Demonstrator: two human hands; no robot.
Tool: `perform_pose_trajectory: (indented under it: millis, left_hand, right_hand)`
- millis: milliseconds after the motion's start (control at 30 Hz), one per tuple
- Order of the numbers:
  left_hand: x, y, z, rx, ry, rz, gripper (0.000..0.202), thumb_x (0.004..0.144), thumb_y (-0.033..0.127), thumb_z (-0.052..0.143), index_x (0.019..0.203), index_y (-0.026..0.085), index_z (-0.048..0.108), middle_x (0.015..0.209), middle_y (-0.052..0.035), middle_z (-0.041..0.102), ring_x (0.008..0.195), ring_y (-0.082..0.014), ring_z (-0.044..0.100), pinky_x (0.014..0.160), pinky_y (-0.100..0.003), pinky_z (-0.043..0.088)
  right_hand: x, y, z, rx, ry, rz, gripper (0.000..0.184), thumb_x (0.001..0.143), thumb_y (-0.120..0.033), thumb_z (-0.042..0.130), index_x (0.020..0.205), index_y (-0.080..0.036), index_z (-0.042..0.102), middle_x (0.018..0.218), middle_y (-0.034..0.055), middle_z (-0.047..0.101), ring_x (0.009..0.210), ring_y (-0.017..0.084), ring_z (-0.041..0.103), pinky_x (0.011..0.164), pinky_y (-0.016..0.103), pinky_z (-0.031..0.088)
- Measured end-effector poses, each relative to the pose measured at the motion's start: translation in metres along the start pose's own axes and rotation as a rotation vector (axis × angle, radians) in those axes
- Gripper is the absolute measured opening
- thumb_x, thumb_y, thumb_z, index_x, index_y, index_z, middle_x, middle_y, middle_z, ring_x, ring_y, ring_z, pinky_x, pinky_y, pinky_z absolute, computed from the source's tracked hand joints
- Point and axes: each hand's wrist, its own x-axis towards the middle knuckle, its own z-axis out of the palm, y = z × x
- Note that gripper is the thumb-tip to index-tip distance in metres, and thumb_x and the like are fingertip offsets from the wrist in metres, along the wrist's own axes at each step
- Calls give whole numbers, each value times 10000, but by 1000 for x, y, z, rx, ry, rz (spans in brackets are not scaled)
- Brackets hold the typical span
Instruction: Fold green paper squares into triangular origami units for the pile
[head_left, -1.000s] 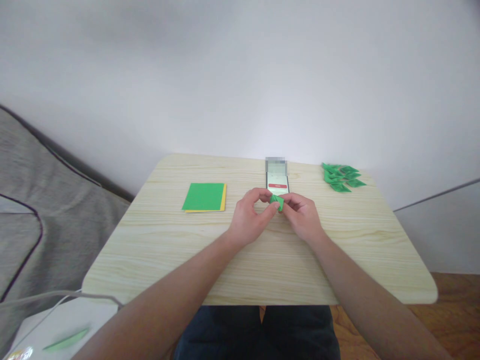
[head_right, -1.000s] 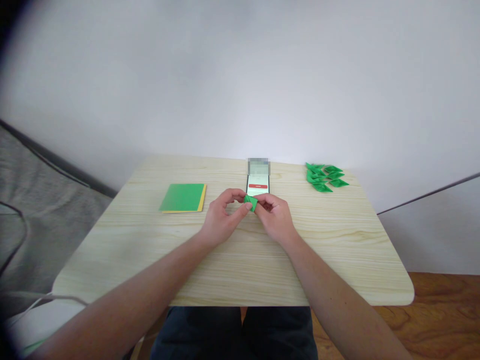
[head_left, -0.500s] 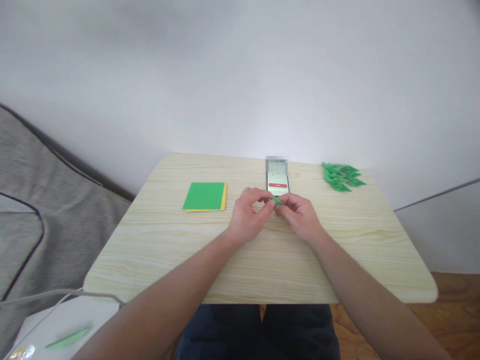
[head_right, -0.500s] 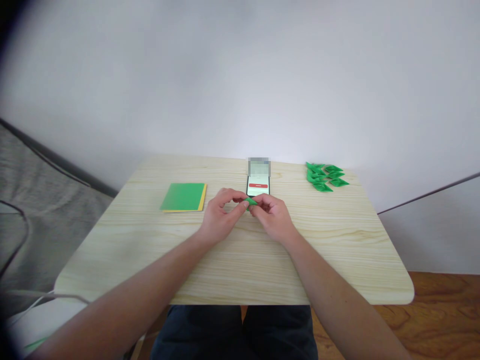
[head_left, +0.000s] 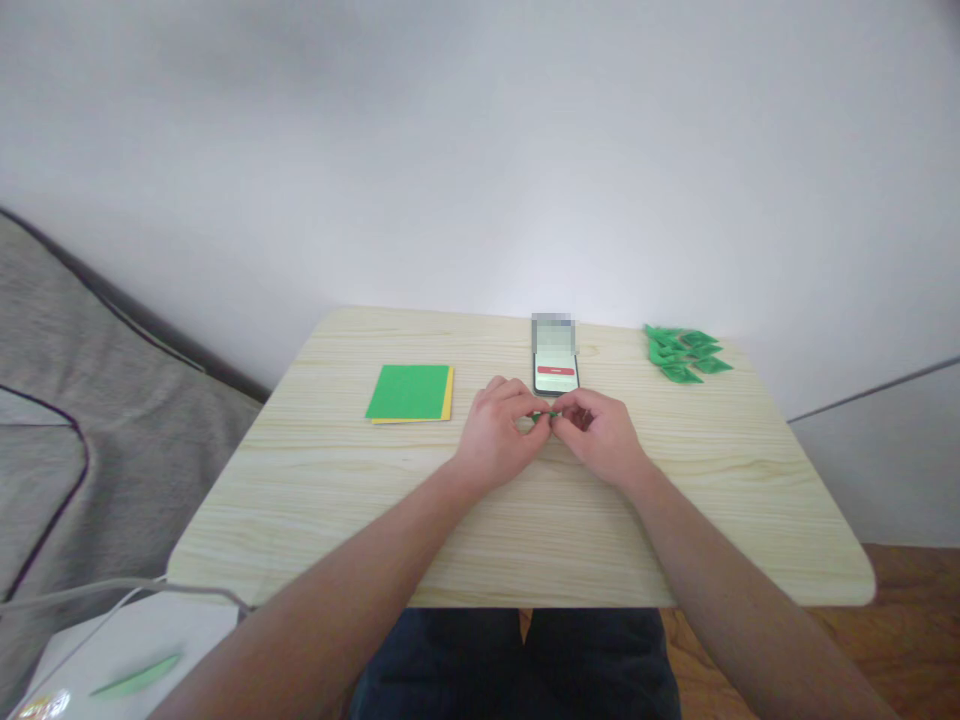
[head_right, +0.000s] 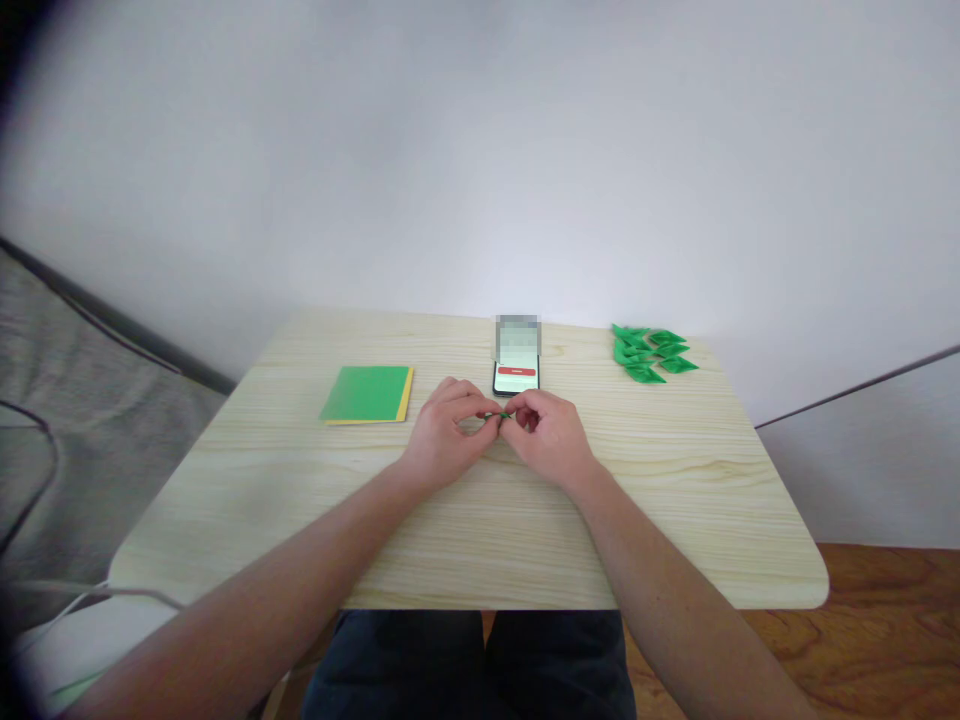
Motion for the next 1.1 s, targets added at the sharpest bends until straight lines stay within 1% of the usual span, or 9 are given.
perform_pose_trajectory:
  millis: [133,300,533,800,967,1033,1100]
  left_hand:
    - [0,-1,0,1,-46,0,128,869,142,678,872,218,780,841,-40,704,871,-205,591,788,-366,498]
    - [-1,-3,0,10,-81,12,124,871,151,677,869,220,780,846,-42,713,872,-207,602,798,-371,502]
    - [-1,-3,-1,19,-92,29,129,889,165,656,878,215,775,853,-43,707,873,-201,606,801,-359,498]
    - [0,-4,-1,63,-116,-28,93,870,176,664,876,222,744,894,-24,724,926,-207,634,833,-362,486]
    - [0,-6,-4,72,-146,-66,81,872,173,649,872,226,710,921,-8,746,949,-210,654,861,-369,477]
    - [1,-6,-5,67,-165,-73,82,875,166,638,883,227,693,923,-5,746,943,-207,655,862,-365,475]
    - [1,-7,-7,70,-176,-77,91,880,158,622,894,227,679,920,-6,738,938,-204,652,860,-361,472]
  right_hand:
    - [-1,-1,0,1,1,-62,190,767,-178,680,949,-229,695,708,-37,612,609,130,540,593,269,433]
    - [0,-4,-1,-57,11,-131,99,758,-154,660,831,-221,657,747,-22,614,633,130,534,605,269,424]
    - [0,-3,-1,-40,-19,-92,106,740,-134,626,799,-223,629,702,-35,580,631,132,522,600,261,406]
    - [1,-1,-3,-94,-40,-60,113,722,-132,630,733,-228,572,668,-46,556,617,132,500,584,263,375]
    - [2,1,-4,-112,-42,-75,121,723,-116,630,741,-229,593,692,-42,571,630,135,509,588,269,380]
    - [2,1,-4,-116,-39,-104,126,728,-107,627,758,-229,624,713,-35,580,642,137,521,601,273,394]
    - [3,2,-5,-124,-40,-131,163,741,-100,623,814,-235,680,738,-28,588,655,139,534,616,277,409]
